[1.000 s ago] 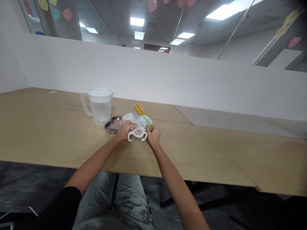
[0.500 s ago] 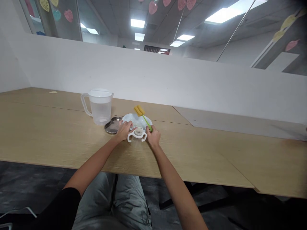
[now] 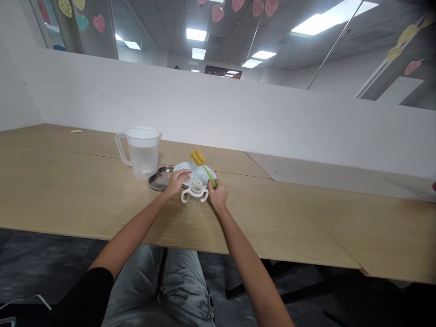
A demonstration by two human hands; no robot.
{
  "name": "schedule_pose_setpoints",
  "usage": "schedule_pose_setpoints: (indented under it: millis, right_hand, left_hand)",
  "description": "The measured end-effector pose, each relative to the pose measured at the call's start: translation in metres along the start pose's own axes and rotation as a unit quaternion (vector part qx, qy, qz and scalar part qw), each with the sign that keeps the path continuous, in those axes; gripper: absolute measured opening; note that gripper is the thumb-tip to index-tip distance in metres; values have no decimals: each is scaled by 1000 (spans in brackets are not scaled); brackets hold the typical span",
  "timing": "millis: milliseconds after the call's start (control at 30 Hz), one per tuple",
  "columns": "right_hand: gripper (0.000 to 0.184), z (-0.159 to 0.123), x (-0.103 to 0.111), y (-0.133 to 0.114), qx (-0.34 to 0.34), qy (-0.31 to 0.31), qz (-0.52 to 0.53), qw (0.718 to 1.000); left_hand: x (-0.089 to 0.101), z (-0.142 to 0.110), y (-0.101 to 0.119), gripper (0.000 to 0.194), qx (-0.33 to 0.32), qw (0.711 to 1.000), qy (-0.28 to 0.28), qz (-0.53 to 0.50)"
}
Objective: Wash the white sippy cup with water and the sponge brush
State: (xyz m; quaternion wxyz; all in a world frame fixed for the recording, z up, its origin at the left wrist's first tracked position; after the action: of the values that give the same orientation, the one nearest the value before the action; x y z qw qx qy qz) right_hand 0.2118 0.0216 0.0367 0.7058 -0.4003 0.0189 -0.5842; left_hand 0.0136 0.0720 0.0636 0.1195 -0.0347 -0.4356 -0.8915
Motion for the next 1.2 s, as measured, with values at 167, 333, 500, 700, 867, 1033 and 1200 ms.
schedule_pose_setpoints:
  millis: [167,333,500,700,867,1033,1200]
  right_hand:
    - [36,0,2,-1,12,18,6,1000]
    - [39,-1,8,-5,30,39,39,998]
    - [41,-3,15,-12,60,48,106,991]
    - [46,-5,13,-14,93,35,122,987]
    - [48,0,13,-12,89,59,57,993]
    - [48,4,14,-7,75,68,3,995]
    - [49,1,13,-12,110,52,20,992]
  left_hand:
    - [1,10,-15,40,70,987,28,-142]
    - [2,11,-16,29,86,981,19,-171]
    - [3,9,-15,37,103,970,32,-216]
    - [10,12,-22,34,101,971,69,-207]
    - [22,14,-21,32,73,982,111,-135]
    - [25,14,-27,37,91,976,134,-144]
    - [28,15,-29,40,100,967,151,-181]
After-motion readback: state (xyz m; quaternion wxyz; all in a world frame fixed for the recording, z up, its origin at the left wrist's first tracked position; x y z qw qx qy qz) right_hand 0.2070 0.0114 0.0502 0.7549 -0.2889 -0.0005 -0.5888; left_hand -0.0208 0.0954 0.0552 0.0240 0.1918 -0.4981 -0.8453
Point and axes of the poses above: each hand's wrist, its own z-axis towards the middle knuckle, its own x-axis out of the back of the hand, y = z × x, the point moved 9 cm from there along z, towards the middle knuckle, and after that the axes turned 15 degrees about y, right-handed, at the moved point
